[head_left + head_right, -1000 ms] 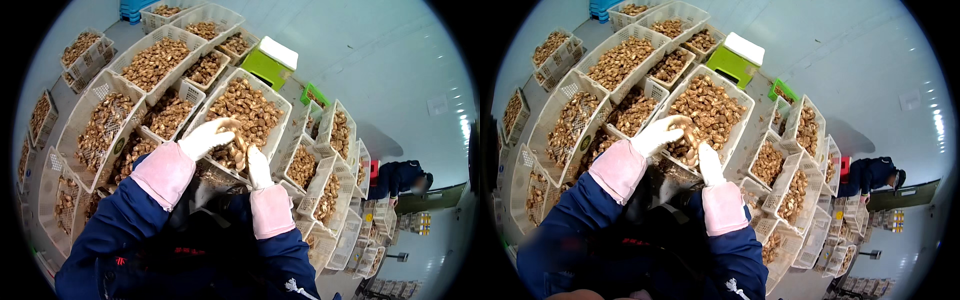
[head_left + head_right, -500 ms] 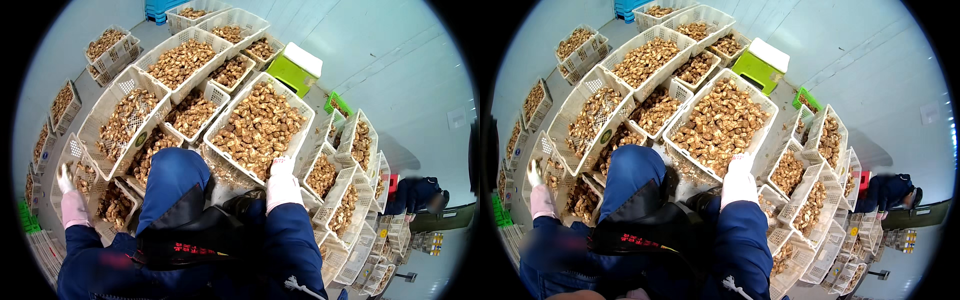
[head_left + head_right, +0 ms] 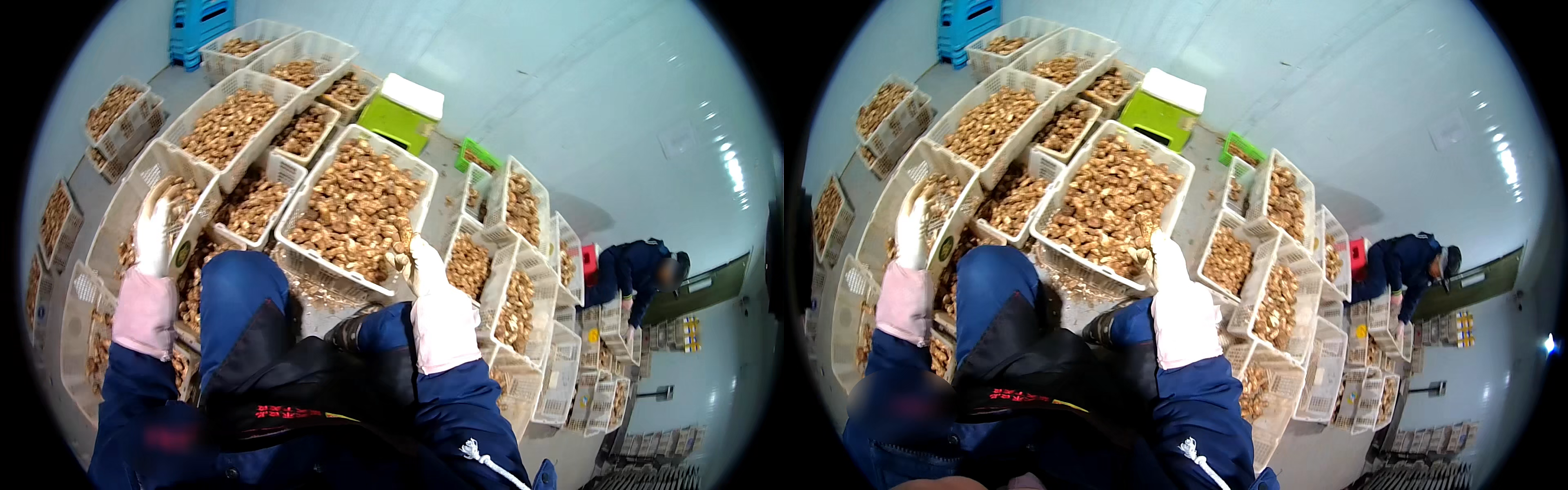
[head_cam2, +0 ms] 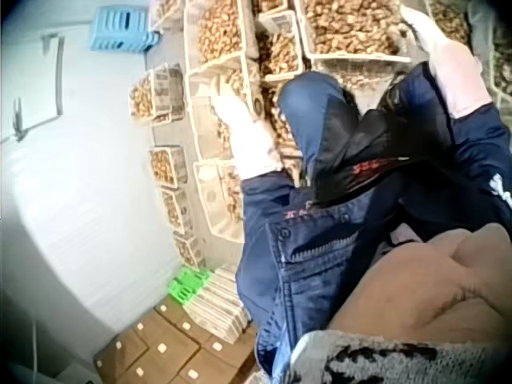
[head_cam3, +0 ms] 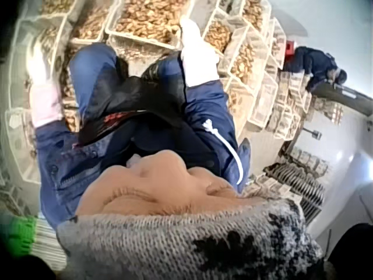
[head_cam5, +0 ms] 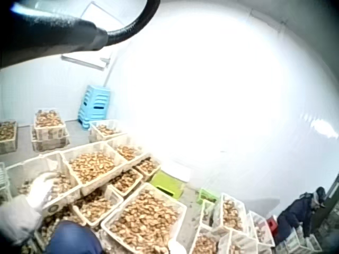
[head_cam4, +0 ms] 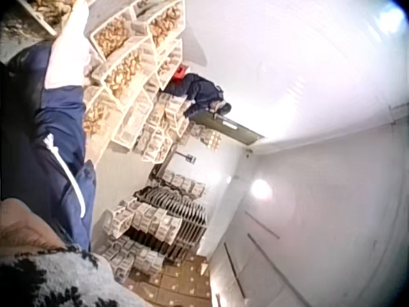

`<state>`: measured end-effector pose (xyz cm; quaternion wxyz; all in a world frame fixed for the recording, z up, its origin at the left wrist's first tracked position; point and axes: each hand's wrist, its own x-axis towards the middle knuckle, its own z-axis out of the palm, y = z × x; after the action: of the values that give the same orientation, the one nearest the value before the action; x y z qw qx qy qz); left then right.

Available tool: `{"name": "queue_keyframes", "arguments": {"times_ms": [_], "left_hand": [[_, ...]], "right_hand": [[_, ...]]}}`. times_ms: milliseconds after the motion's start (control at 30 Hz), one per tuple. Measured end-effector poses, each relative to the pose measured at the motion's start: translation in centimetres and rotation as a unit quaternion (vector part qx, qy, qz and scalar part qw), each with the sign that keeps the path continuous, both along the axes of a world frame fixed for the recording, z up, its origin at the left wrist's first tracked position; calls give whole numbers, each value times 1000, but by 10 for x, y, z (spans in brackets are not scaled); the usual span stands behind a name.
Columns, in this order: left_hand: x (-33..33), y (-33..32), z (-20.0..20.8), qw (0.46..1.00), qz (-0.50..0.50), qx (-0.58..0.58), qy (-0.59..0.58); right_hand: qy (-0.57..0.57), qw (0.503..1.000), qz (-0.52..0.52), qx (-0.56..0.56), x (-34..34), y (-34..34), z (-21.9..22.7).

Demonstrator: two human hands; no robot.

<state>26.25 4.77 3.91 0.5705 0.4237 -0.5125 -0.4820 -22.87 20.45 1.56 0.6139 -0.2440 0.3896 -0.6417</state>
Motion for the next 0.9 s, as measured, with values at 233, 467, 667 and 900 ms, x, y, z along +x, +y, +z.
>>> {"name": "queue_keyframes", "arguments": {"times_ms": [233,467,667,900], "left_hand": [[-219,30,27,941,-322,73,69],[-231,5,-82,904,-374,208,6],[-249,23,-70,880,-416,227,24],[-243,30,-28,859,-489,150,-10]], "right_hand": [[394,888,-219,93,-48,99,29],[626,703,-291,170,-64,174,37],[215,823,-462,249,-123,292,3],[177,943,-251,126,-39,133,70]]}}
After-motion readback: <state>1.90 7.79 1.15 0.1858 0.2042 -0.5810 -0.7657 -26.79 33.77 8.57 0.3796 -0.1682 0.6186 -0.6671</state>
